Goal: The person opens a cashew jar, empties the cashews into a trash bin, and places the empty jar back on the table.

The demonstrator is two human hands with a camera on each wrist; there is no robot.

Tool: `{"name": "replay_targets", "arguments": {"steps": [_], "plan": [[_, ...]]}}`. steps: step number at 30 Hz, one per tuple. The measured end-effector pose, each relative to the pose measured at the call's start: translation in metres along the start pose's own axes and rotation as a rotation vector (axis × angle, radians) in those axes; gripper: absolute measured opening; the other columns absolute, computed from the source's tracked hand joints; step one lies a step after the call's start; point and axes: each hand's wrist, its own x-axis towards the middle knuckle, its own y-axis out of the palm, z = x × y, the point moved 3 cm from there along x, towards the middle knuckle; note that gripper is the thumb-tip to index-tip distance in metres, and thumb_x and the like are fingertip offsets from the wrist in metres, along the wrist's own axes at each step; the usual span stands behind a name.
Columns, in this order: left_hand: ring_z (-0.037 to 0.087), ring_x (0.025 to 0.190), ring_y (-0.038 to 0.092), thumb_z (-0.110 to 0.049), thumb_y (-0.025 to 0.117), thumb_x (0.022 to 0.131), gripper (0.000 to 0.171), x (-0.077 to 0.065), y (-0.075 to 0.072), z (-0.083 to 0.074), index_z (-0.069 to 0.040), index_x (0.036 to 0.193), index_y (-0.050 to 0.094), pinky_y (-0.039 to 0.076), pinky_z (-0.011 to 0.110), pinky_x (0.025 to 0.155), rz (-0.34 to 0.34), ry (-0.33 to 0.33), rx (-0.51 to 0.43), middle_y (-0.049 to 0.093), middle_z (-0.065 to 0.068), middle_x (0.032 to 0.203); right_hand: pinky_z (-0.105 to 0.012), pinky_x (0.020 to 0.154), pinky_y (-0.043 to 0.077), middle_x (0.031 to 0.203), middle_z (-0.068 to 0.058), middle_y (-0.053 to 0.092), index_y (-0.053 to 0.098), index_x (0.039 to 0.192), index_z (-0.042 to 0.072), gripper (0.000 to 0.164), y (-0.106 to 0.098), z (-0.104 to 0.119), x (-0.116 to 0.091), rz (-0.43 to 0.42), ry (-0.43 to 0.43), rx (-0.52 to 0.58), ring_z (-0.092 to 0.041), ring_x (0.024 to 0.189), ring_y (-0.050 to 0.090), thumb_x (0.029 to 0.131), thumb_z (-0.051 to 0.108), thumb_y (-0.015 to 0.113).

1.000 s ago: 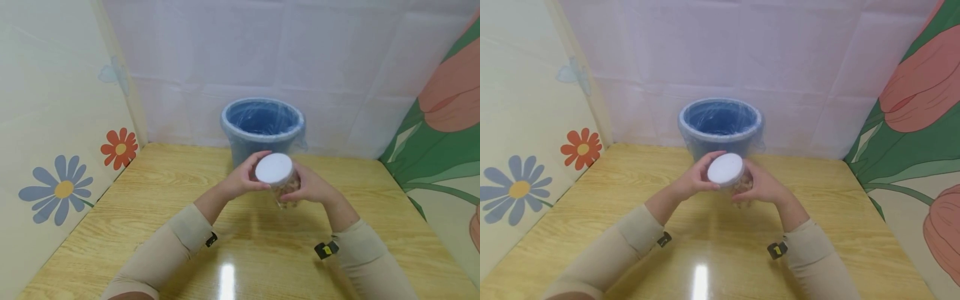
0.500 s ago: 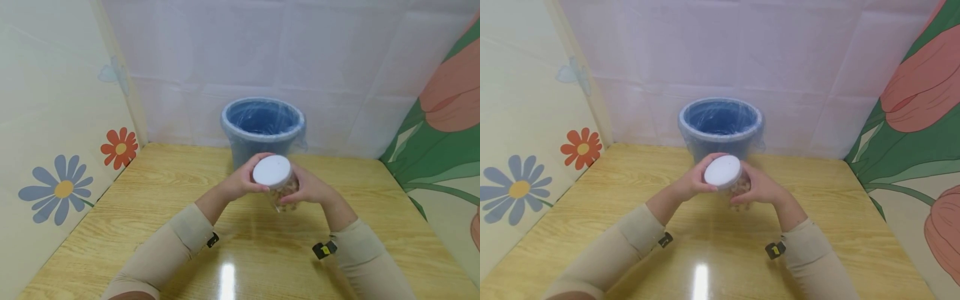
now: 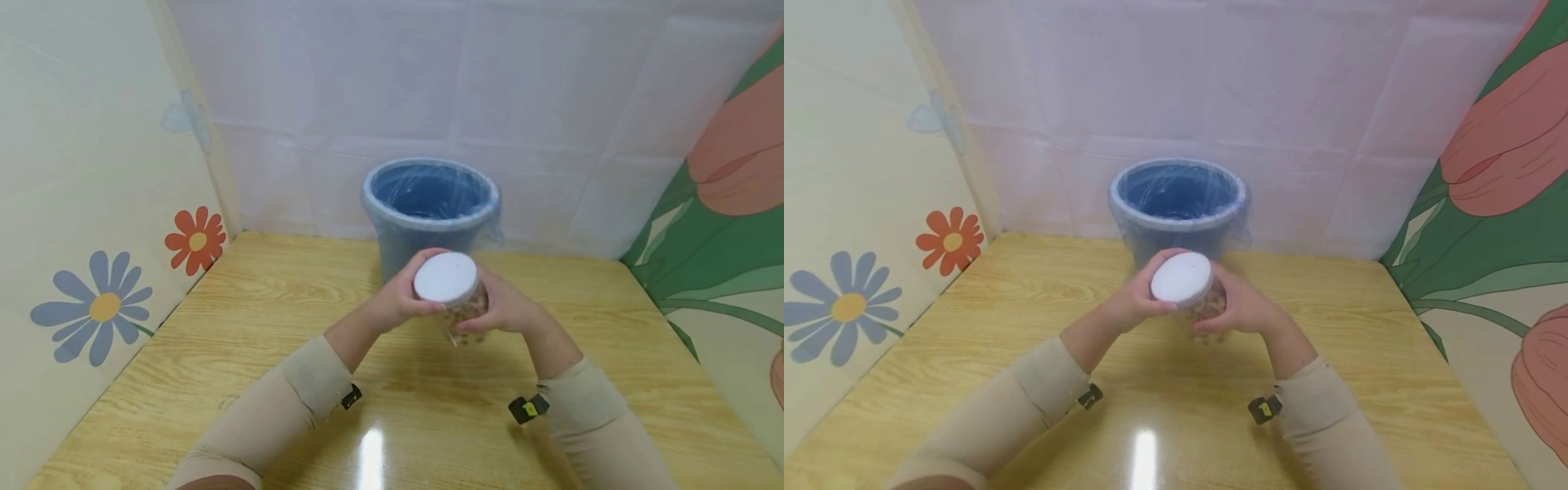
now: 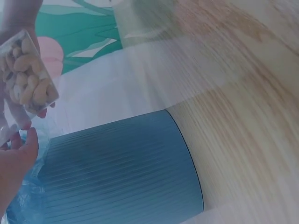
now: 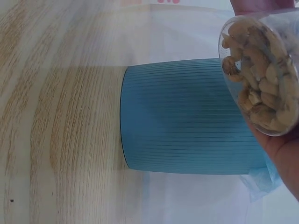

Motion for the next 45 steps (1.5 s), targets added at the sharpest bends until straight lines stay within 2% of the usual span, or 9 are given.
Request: {"name": "replay_targets", "arguments": {"steps": [7, 17, 23, 28, 31, 34, 38, 41, 45], "plan": [[0.027, 0.115, 0.045, 0.000, 0.071, 0.067, 0.081, 0.001, -0.001, -0.001, -0.009, 0.136, 0.030, 0.041, 0.038, 0.098, -0.052, -0.027, 0.006, 0.038, 0.013, 0.132, -0.046, 0.103, 0.031, 0.128, -0.015, 0.044, 0.029, 0.135, 0.002, 0.087, 0.001, 0.000, 0.001, -0.045, 0.023, -0.002, -0.028, 0.119, 0.041, 0.065, -0.002, 0.079], [0.025, 0.117, 0.044, -0.006, 0.071, 0.070, 0.079, 0.000, 0.000, 0.001, -0.012, 0.136, 0.029, 0.041, 0.037, 0.098, -0.101, -0.077, 0.022, 0.038, 0.011, 0.132, -0.046, 0.104, 0.031, 0.129, -0.014, 0.045, 0.030, 0.136, 0.004, 0.086, 0.002, -0.003, 0.002, -0.084, 0.055, -0.046, -0.028, 0.120, 0.041, 0.066, 0.004, 0.080], [0.024, 0.119, 0.041, -0.004, 0.072, 0.074, 0.080, 0.000, -0.001, 0.002, -0.012, 0.139, 0.026, 0.041, 0.036, 0.098, -0.190, -0.127, 0.070, 0.037, 0.011, 0.135, -0.047, 0.105, 0.030, 0.131, -0.008, 0.046, 0.033, 0.137, 0.011, 0.088, 0.000, -0.024, 0.006, -0.163, 0.075, -0.087, -0.025, 0.122, 0.040, 0.065, 0.015, 0.083], [0.024, 0.120, 0.041, -0.002, 0.072, 0.075, 0.078, 0.001, -0.002, 0.003, -0.013, 0.138, 0.028, 0.040, 0.037, 0.098, -0.210, -0.121, 0.056, 0.038, 0.009, 0.134, -0.048, 0.104, 0.032, 0.129, -0.006, 0.048, 0.035, 0.137, 0.014, 0.090, -0.002, -0.031, 0.007, -0.188, 0.067, -0.145, -0.024, 0.121, 0.042, 0.063, 0.023, 0.085], [0.024, 0.119, 0.042, 0.000, 0.070, 0.074, 0.077, 0.001, -0.003, 0.003, -0.011, 0.138, 0.029, 0.041, 0.035, 0.098, -0.192, -0.095, 0.011, 0.037, 0.010, 0.134, -0.049, 0.104, 0.031, 0.130, -0.005, 0.047, 0.034, 0.138, 0.015, 0.092, -0.004, -0.030, 0.007, -0.180, 0.080, -0.161, -0.024, 0.123, 0.041, 0.062, 0.026, 0.085], [0.026, 0.117, 0.044, 0.001, 0.069, 0.073, 0.080, 0.002, -0.003, 0.004, -0.011, 0.140, 0.026, 0.043, 0.036, 0.096, -0.135, -0.069, -0.071, 0.035, 0.014, 0.135, -0.049, 0.104, 0.031, 0.130, -0.004, 0.047, 0.034, 0.138, 0.017, 0.092, -0.007, -0.028, 0.005, -0.164, 0.096, -0.163, -0.023, 0.122, 0.041, 0.062, 0.027, 0.085], [0.027, 0.113, 0.046, -0.022, 0.078, 0.071, 0.094, 0.002, -0.006, 0.002, -0.009, 0.143, 0.019, 0.046, 0.036, 0.093, -0.034, -0.027, -0.142, 0.030, 0.020, 0.136, -0.049, 0.103, 0.032, 0.130, -0.007, 0.047, 0.032, 0.139, 0.016, 0.093, -0.010, -0.024, 0.003, -0.131, 0.093, -0.135, -0.025, 0.121, 0.042, 0.063, 0.023, 0.085], [0.024, 0.114, 0.045, -0.041, 0.079, 0.064, 0.106, 0.003, -0.010, 0.000, -0.005, 0.143, 0.018, 0.047, 0.035, 0.091, 0.019, 0.012, -0.128, 0.029, 0.021, 0.138, -0.049, 0.103, 0.033, 0.130, -0.009, 0.046, 0.030, 0.139, 0.012, 0.093, -0.013, -0.022, 0.000, -0.106, 0.076, -0.107, -0.026, 0.119, 0.043, 0.064, 0.017, 0.084], [0.024, 0.118, 0.042, -0.045, 0.077, 0.066, 0.105, 0.004, -0.015, -0.002, -0.002, 0.142, 0.019, 0.046, 0.035, 0.093, 0.068, 0.038, -0.112, 0.030, 0.021, 0.140, -0.048, 0.101, 0.035, 0.129, -0.010, 0.046, 0.030, 0.139, 0.011, 0.091, -0.016, -0.021, -0.002, -0.079, 0.062, -0.075, -0.027, 0.118, 0.044, 0.065, 0.012, 0.083]]}}
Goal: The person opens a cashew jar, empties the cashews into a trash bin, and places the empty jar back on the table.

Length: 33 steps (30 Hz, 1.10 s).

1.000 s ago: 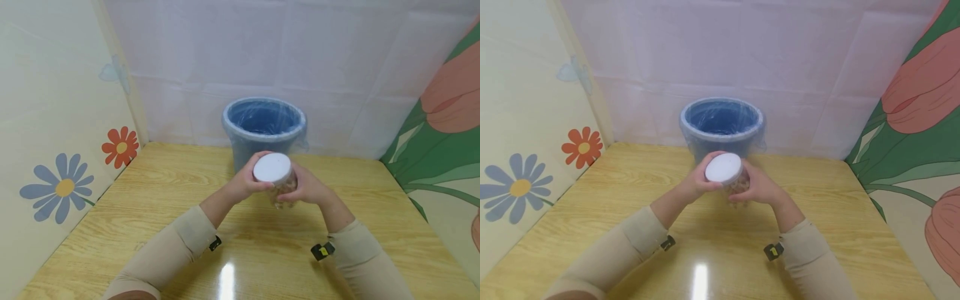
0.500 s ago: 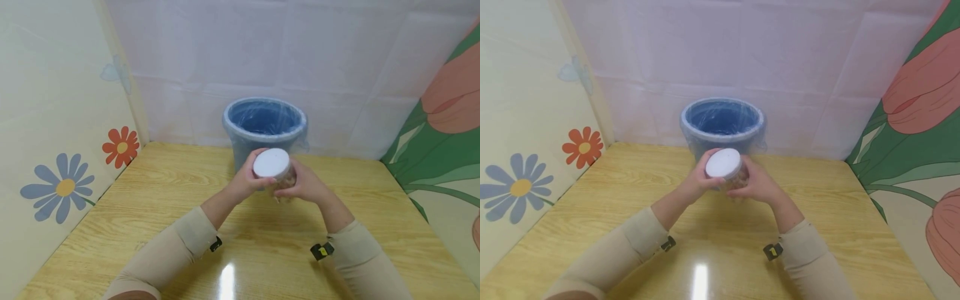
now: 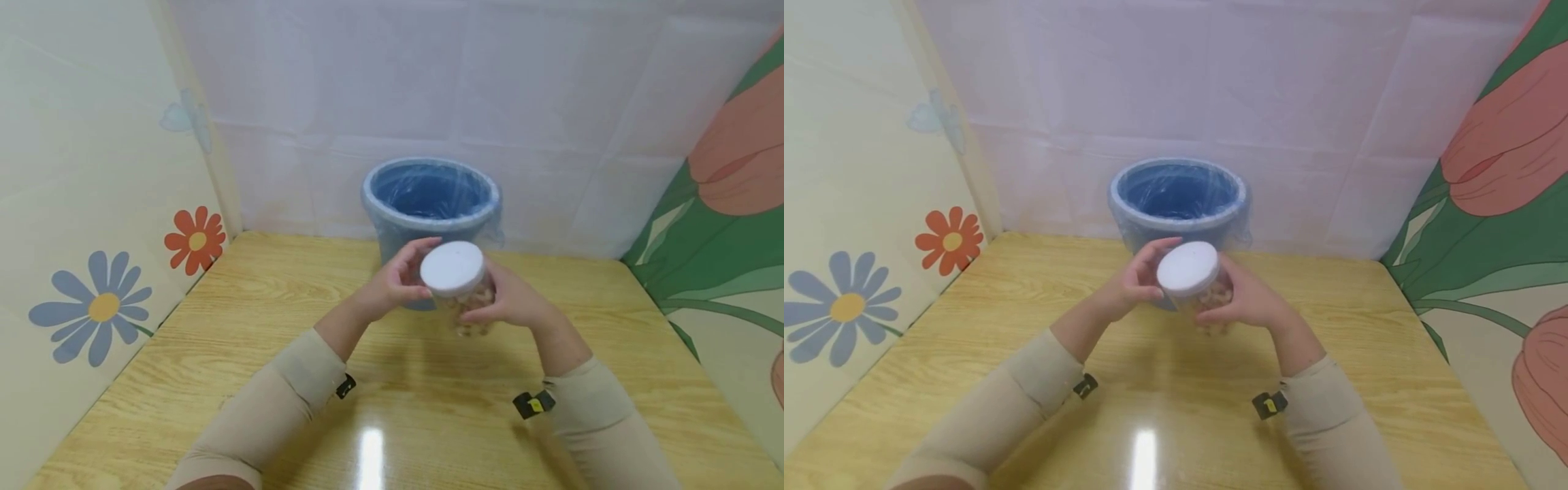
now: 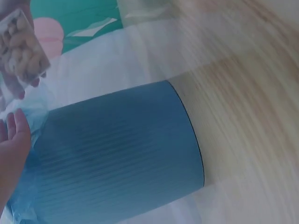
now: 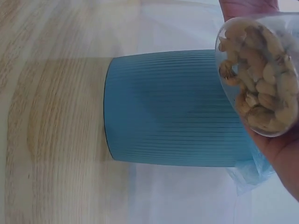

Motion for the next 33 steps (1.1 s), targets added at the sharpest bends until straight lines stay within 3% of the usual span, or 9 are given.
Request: {"name": "replay_targets", "arguments": {"steps": [14, 21, 29, 33], "plan": [[0.022, 0.114, 0.046, -0.041, 0.078, 0.065, 0.102, -0.001, 0.006, -0.002, 0.003, 0.139, 0.023, 0.046, 0.035, 0.093, 0.081, -0.027, -0.057, 0.035, 0.023, 0.135, -0.040, 0.100, 0.039, 0.125, -0.013, 0.048, 0.033, 0.135, 0.002, 0.084, 0.002, 0.007, -0.002, 0.098, -0.091, 0.073, -0.025, 0.114, 0.047, 0.065, 0.004, 0.080], [0.020, 0.112, 0.047, -0.043, 0.079, 0.062, 0.105, 0.000, 0.009, -0.003, 0.005, 0.138, 0.024, 0.047, 0.033, 0.092, 0.070, -0.030, -0.035, 0.036, 0.025, 0.133, -0.036, 0.099, 0.040, 0.124, -0.014, 0.048, 0.033, 0.134, 0.000, 0.081, 0.004, 0.005, -0.002, 0.110, -0.085, 0.106, -0.025, 0.114, 0.047, 0.067, 0.004, 0.079], [0.021, 0.111, 0.048, -0.050, 0.076, 0.063, 0.105, 0.002, 0.010, -0.002, 0.002, 0.138, 0.024, 0.046, 0.032, 0.093, -0.001, -0.031, 0.025, 0.035, 0.023, 0.133, -0.043, 0.100, 0.038, 0.128, -0.011, 0.046, 0.031, 0.137, 0.007, 0.084, 0.004, 0.002, 0.000, 0.054, -0.061, 0.081, -0.026, 0.117, 0.045, 0.067, 0.005, 0.079], [0.024, 0.113, 0.047, -0.039, 0.077, 0.070, 0.094, 0.005, 0.011, -0.004, -0.001, 0.139, 0.025, 0.045, 0.034, 0.095, -0.018, -0.011, 0.029, 0.035, 0.021, 0.134, -0.047, 0.101, 0.035, 0.129, -0.010, 0.045, 0.031, 0.137, 0.010, 0.087, 0.004, 0.001, 0.000, -0.017, -0.035, 0.045, -0.027, 0.119, 0.043, 0.066, 0.008, 0.081]]}}
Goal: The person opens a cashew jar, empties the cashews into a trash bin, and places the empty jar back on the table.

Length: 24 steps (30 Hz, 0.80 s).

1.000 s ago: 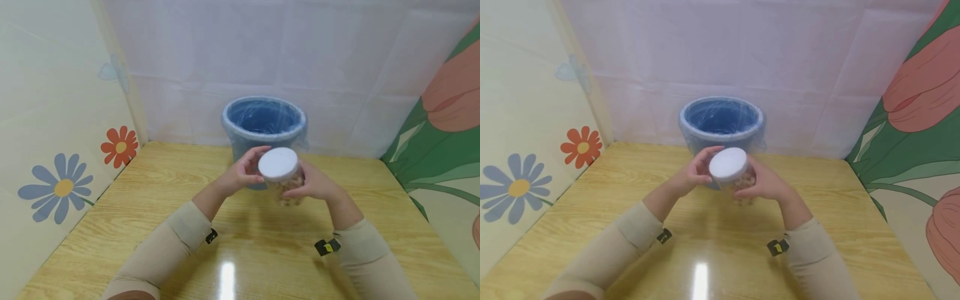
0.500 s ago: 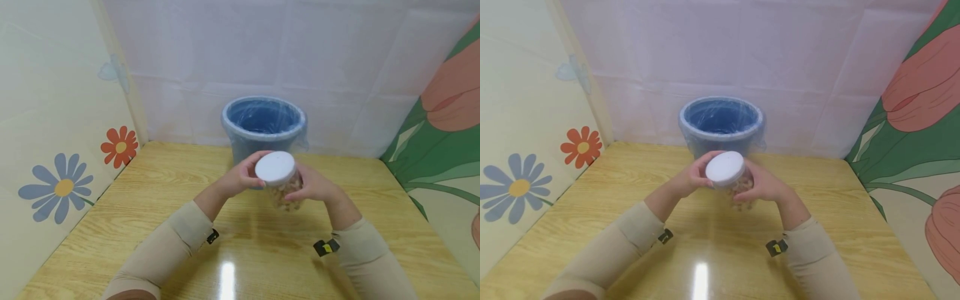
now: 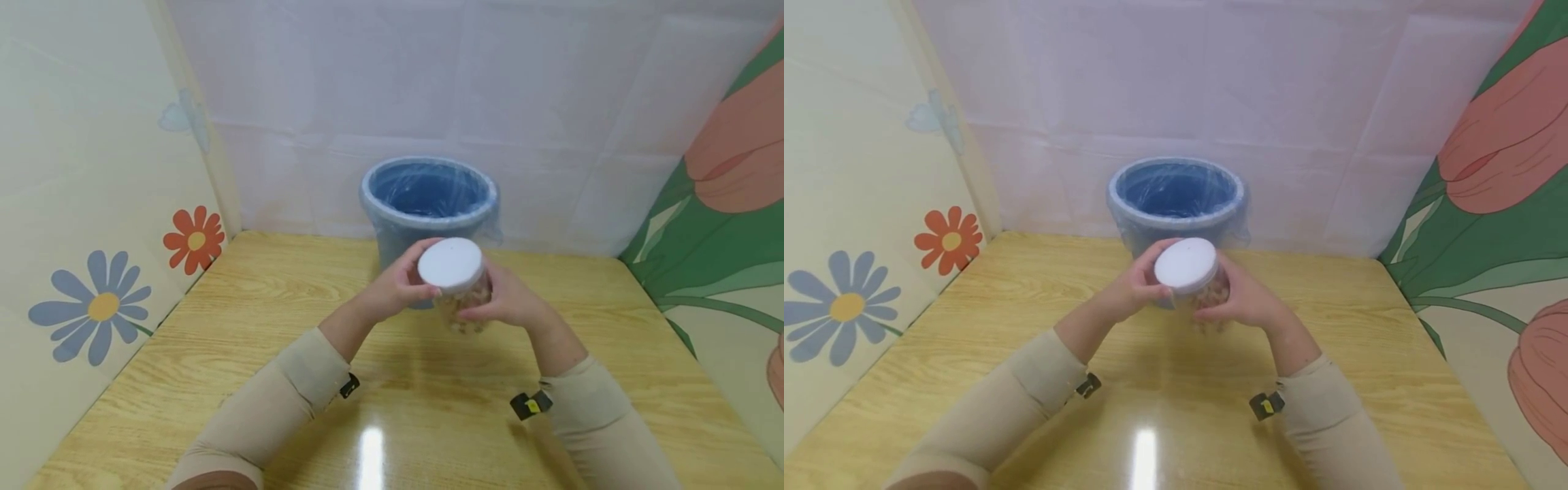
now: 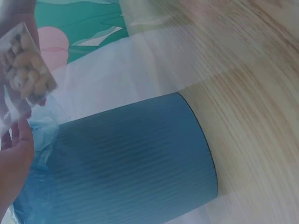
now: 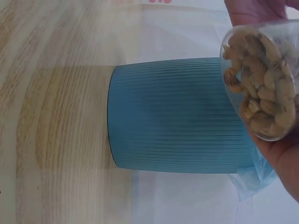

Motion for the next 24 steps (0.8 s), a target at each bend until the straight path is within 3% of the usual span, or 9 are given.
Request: {"name": "replay_targets", "arguments": {"steps": [3, 6, 10, 15, 21, 24], "plan": [[0.026, 0.114, 0.046, -0.014, 0.072, 0.079, 0.077, 0.002, 0.002, -0.002, -0.004, 0.139, 0.026, 0.044, 0.035, 0.095, -0.029, -0.005, 0.007, 0.036, 0.019, 0.134, -0.049, 0.102, 0.033, 0.128, -0.009, 0.046, 0.032, 0.137, 0.011, 0.088, -0.001, 0.000, 0.000, -0.056, 0.015, -0.024, -0.026, 0.119, 0.042, 0.065, 0.010, 0.082], [0.026, 0.115, 0.046, 0.003, 0.064, 0.079, 0.072, 0.002, 0.004, -0.004, -0.007, 0.139, 0.027, 0.044, 0.036, 0.095, -0.074, -0.028, 0.041, 0.038, 0.016, 0.133, -0.049, 0.103, 0.031, 0.128, -0.011, 0.046, 0.033, 0.136, 0.008, 0.088, 0.001, 0.011, 0.000, -0.099, 0.034, -0.034, -0.027, 0.120, 0.041, 0.064, 0.006, 0.082], [0.027, 0.116, 0.046, 0.002, 0.065, 0.080, 0.071, 0.002, 0.006, -0.006, -0.010, 0.139, 0.027, 0.044, 0.035, 0.095, -0.125, -0.066, 0.096, 0.038, 0.014, 0.133, -0.051, 0.104, 0.030, 0.127, -0.017, 0.047, 0.034, 0.134, 0.001, 0.086, 0.004, 0.027, 0.000, -0.145, 0.043, -0.060, -0.031, 0.119, 0.041, 0.062, 0.001, 0.081], [0.029, 0.120, 0.043, -0.001, 0.066, 0.081, 0.072, -0.001, 0.015, -0.022, -0.007, 0.140, 0.025, 0.043, 0.035, 0.096, -0.174, -0.122, 0.188, 0.037, 0.017, 0.135, -0.051, 0.103, 0.031, 0.127, -0.019, 0.047, 0.035, 0.133, -0.001, 0.085, 0.005, 0.026, 0.000, -0.186, 0.049, -0.078, -0.033, 0.118, 0.042, 0.061, 0.001, 0.081], [0.030, 0.121, 0.042, -0.006, 0.067, 0.082, 0.074, -0.005, 0.022, -0.036, -0.003, 0.141, 0.022, 0.044, 0.035, 0.096, -0.203, -0.124, 0.319, 0.035, 0.019, 0.137, -0.050, 0.100, 0.035, 0.125, -0.021, 0.048, 0.035, 0.133, -0.001, 0.086, 0.007, 0.027, 0.000, -0.247, 0.052, -0.149, -0.034, 0.116, 0.044, 0.062, 0.002, 0.082], [0.029, 0.120, 0.043, -0.006, 0.067, 0.081, 0.073, -0.005, 0.021, -0.036, -0.003, 0.140, 0.023, 0.045, 0.033, 0.093, -0.211, -0.120, 0.330, 0.036, 0.018, 0.136, -0.052, 0.101, 0.034, 0.127, -0.020, 0.047, 0.034, 0.135, 0.000, 0.088, 0.006, 0.023, 0.000, -0.253, 0.053, -0.161, -0.035, 0.117, 0.043, 0.061, 0.004, 0.083]]}}
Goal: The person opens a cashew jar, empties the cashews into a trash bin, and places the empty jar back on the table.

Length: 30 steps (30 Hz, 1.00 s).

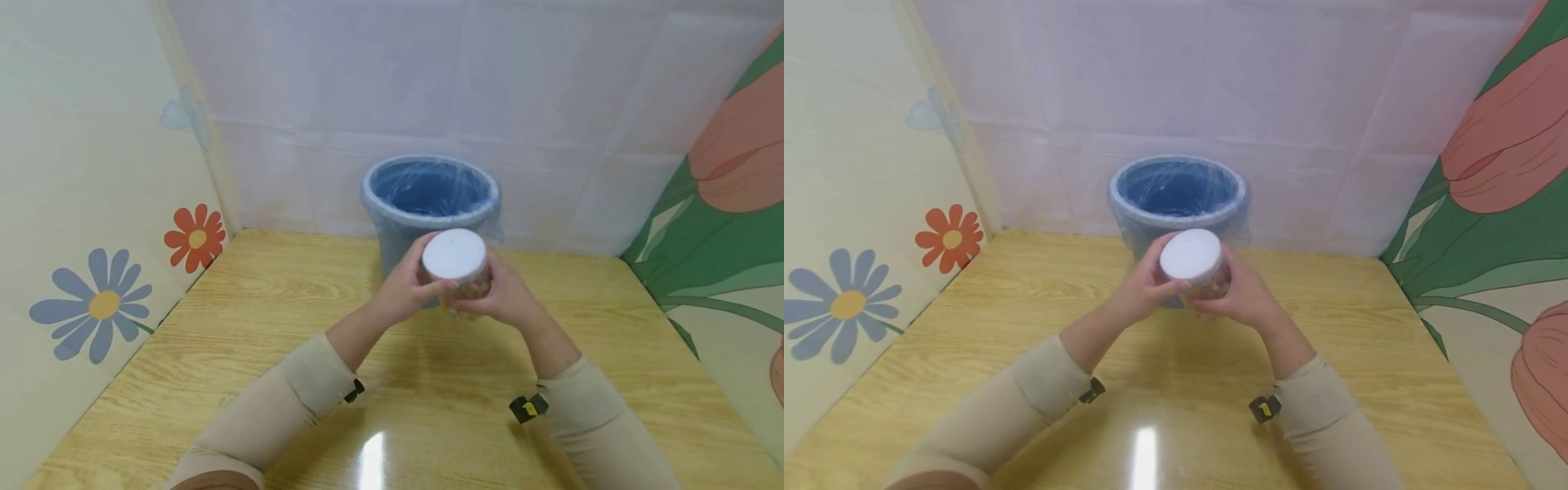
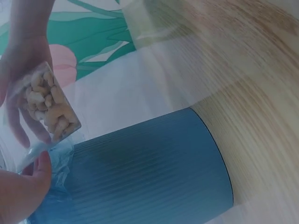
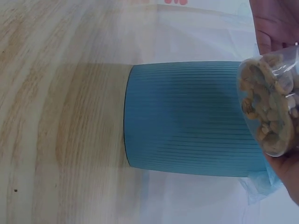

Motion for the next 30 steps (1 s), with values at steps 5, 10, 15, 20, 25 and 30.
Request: {"name": "replay_targets", "arguments": {"steps": [5, 10, 15, 20, 25, 30], "plan": [[0.030, 0.116, 0.045, 0.002, 0.066, 0.080, 0.072, 0.003, -0.002, 0.010, -0.003, 0.140, 0.025, 0.049, 0.033, 0.089, 0.035, 0.024, -0.083, 0.038, 0.019, 0.134, -0.051, 0.103, 0.032, 0.130, -0.013, 0.046, 0.033, 0.137, 0.008, 0.092, -0.003, -0.018, 0.002, 0.030, -0.003, 0.043, -0.029, 0.120, 0.041, 0.061, 0.008, 0.084], [0.029, 0.113, 0.045, 0.002, 0.064, 0.083, 0.068, 0.010, -0.006, 0.029, -0.002, 0.140, 0.027, 0.048, 0.039, 0.089, 0.090, 0.104, -0.132, 0.041, 0.021, 0.131, -0.048, 0.101, 0.035, 0.125, -0.011, 0.049, 0.037, 0.134, 0.008, 0.087, -0.009, -0.026, 0.003, 0.082, -0.040, 0.125, -0.026, 0.116, 0.044, 0.062, 0.006, 0.083], [0.026, 0.111, 0.047, -0.033, 0.065, 0.082, 0.069, 0.015, -0.011, 0.034, -0.004, 0.137, 0.033, 0.047, 0.039, 0.090, 0.117, 0.156, -0.156, 0.047, 0.018, 0.128, -0.046, 0.099, 0.036, 0.124, -0.012, 0.049, 0.035, 0.134, 0.005, 0.084, -0.015, -0.025, 0.004, 0.136, -0.049, 0.186, -0.025, 0.114, 0.045, 0.063, 0.000, 0.080], [0.028, 0.113, 0.048, -0.054, 0.064, 0.074, 0.085, 0.016, -0.014, 0.037, -0.004, 0.137, 0.034, 0.046, 0.039, 0.093, 0.130, 0.159, -0.173, 0.045, 0.017, 0.132, -0.045, 0.100, 0.035, 0.124, -0.013, 0.049, 0.034, 0.133, 0.002, 0.083, -0.019, -0.024, 0.001, 0.157, -0.053, 0.183, -0.024, 0.114, 0.046, 0.063, 0.000, 0.078], [0.026, 0.113, 0.048, -0.056, 0.064, 0.074, 0.086, 0.016, -0.016, 0.040, -0.002, 0.135, 0.036, 0.045, 0.039, 0.094, 0.132, 0.143, -0.187, 0.046, 0.017, 0.131, -0.041, 0.100, 0.038, 0.123, -0.012, 0.050, 0.035, 0.132, 0.002, 0.082, -0.019, -0.020, 0.000, 0.205, -0.120, 0.229, -0.023, 0.114, 0.047, 0.062, 0.000, 0.077], [0.024, 0.112, 0.048, -0.057, 0.064, 0.071, 0.090, 0.016, -0.016, 0.041, -0.001, 0.134, 0.036, 0.045, 0.038, 0.094, 0.139, 0.123, -0.197, 0.047, 0.018, 0.130, -0.036, 0.098, 0.040, 0.124, -0.010, 0.049, 0.034, 0.134, 0.002, 0.083, -0.016, -0.019, 0.000, 0.252, -0.168, 0.278, -0.023, 0.114, 0.047, 0.064, 0.004, 0.078]]}}
